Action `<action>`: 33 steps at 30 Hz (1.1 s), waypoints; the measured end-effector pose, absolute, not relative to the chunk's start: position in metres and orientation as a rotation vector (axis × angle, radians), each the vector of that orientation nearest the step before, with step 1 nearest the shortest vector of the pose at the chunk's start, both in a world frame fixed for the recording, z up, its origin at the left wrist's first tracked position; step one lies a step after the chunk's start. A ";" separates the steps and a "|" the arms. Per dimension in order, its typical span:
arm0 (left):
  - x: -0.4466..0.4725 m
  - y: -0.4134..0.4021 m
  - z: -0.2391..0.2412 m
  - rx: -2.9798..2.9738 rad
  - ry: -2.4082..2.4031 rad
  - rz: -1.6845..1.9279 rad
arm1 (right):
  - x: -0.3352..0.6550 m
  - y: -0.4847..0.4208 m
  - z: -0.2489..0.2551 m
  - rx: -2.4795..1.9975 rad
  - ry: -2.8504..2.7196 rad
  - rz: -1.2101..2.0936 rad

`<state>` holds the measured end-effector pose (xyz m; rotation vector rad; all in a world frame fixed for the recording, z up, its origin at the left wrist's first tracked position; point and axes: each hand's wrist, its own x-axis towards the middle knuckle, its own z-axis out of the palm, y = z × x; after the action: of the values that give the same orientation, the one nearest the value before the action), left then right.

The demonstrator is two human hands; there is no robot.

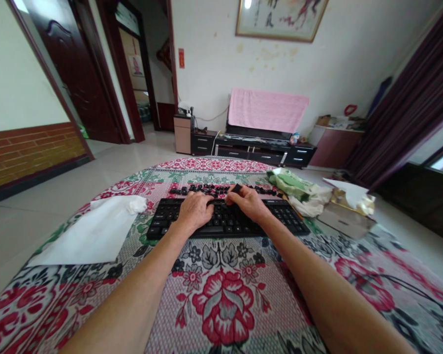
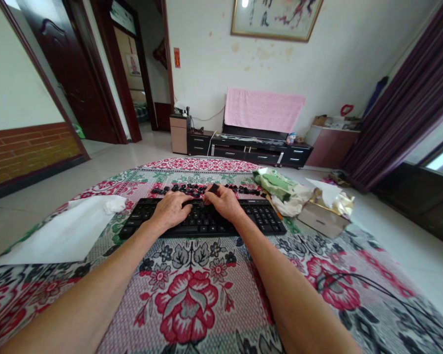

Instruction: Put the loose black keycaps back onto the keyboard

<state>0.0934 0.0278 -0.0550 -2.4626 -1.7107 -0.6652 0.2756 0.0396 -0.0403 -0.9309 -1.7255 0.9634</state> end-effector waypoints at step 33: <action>0.098 0.029 -0.052 -2.617 -1.624 -1.219 | 0.270 0.038 -0.037 -1.024 -1.570 0.825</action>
<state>0.0976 0.0289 -0.0524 -2.6169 -1.6244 -1.2192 0.2705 0.0377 -0.0372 -1.0240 -1.5701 0.8245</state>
